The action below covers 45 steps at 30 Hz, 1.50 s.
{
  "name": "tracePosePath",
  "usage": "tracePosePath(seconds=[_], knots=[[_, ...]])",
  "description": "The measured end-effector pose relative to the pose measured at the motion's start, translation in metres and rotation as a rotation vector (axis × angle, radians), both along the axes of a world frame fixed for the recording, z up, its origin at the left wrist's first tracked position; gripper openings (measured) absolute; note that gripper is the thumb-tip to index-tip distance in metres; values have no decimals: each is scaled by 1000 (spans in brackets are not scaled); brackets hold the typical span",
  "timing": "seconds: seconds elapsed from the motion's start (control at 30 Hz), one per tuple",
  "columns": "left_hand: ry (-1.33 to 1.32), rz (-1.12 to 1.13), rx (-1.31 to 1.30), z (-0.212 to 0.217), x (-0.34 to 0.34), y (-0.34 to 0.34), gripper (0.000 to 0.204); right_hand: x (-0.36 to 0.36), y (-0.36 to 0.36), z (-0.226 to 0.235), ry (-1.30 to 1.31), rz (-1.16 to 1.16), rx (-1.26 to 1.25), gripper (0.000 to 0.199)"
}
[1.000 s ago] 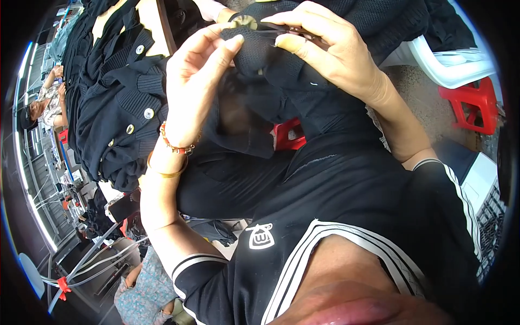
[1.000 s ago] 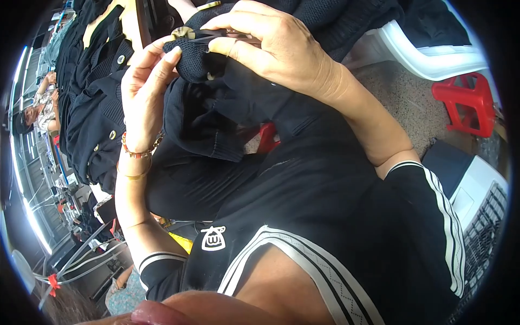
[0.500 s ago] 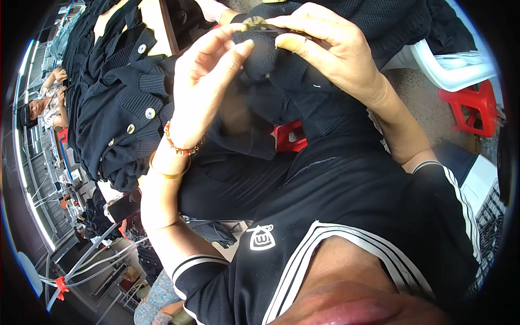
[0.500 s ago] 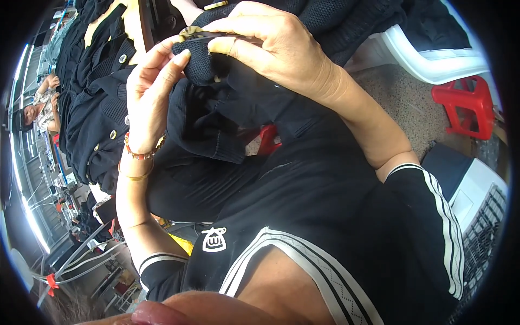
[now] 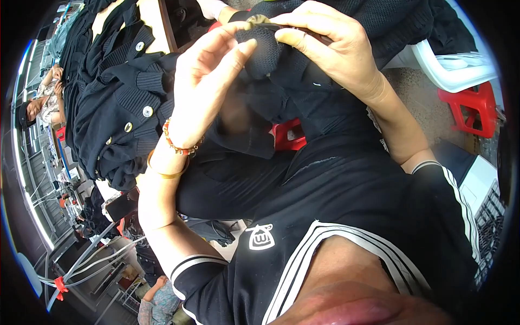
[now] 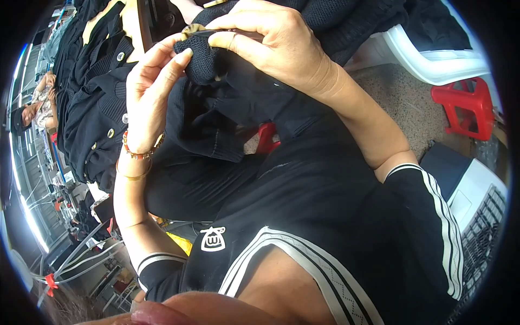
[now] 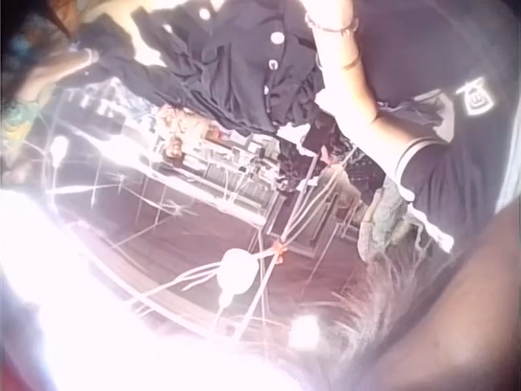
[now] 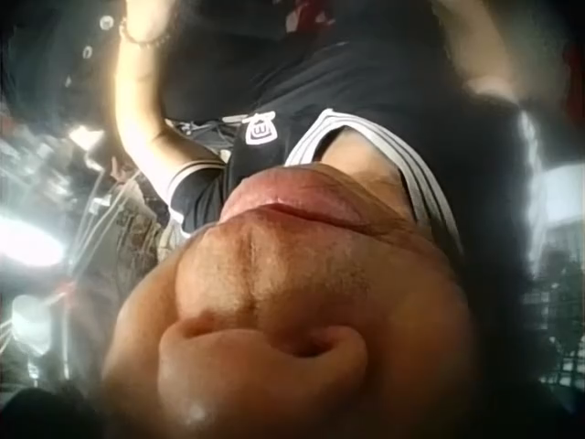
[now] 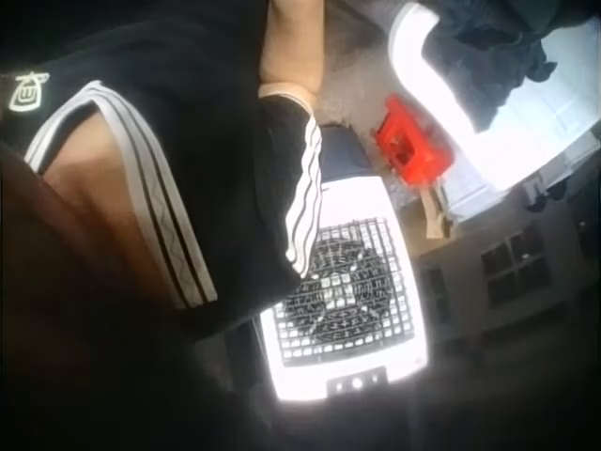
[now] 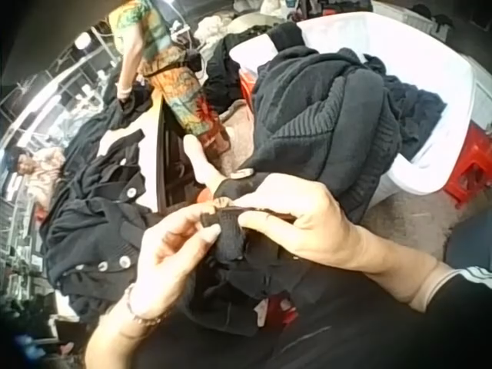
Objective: Sewing or securing buttons and trimming loose threads on black knitted garments.
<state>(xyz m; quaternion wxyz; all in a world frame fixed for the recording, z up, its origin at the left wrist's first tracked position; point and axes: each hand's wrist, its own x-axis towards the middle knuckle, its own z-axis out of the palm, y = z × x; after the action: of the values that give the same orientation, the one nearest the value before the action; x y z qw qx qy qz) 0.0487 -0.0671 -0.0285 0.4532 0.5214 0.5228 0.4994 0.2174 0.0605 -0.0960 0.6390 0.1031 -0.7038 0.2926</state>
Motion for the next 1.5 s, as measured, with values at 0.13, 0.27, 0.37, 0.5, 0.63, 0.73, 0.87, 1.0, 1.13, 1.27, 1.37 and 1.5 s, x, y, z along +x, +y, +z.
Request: tracePosePath(seconds=[0.13, 0.27, 0.37, 0.5, 0.63, 0.73, 0.87, 1.0, 1.13, 1.27, 1.37, 1.5], knots=[[-1, -11, -9, -3, -4, -3, 30, 21, -38, 41, -442, -107, -471, 17], [-44, -84, -9, 0, -6, 7, 33, 19, -29, 27, -312, 307, -692, 27], [-207, -75, -56, 2, -7, 8, 33, 14, -40, 41, -552, 243, -925, 25], [-359, -49, -81, 1, -10, 9, 36, 12, -21, 33, -643, 196, -828, 9], [-119, -7, 48, -3, -4, 6, 47, 8, -16, 47, -515, -42, -681, 11], [127, -84, 48, -32, -16, 14, 40, 8, -19, 61, -472, -65, -701, 12], [-36, -66, -22, -32, -12, 13, 27, 11, -32, 77, -431, 121, -1003, 8], [-87, -199, -19, 0, -21, -1, 19, 24, -24, 81, -254, 91, -991, 7], [-342, -290, -93, 31, -36, -16, 40, 42, -7, 67, -461, -107, -717, 11], [-118, -210, 56, 37, -24, -21, 72, 21, -3, 49, 25, 690, -532, 9], [-75, -245, 23, 27, -36, -13, 65, 33, -8, 53, -550, -75, -881, 11], [4, -247, 32, 24, -35, -15, 48, 34, -4, 43, -341, 313, -774, 12]])
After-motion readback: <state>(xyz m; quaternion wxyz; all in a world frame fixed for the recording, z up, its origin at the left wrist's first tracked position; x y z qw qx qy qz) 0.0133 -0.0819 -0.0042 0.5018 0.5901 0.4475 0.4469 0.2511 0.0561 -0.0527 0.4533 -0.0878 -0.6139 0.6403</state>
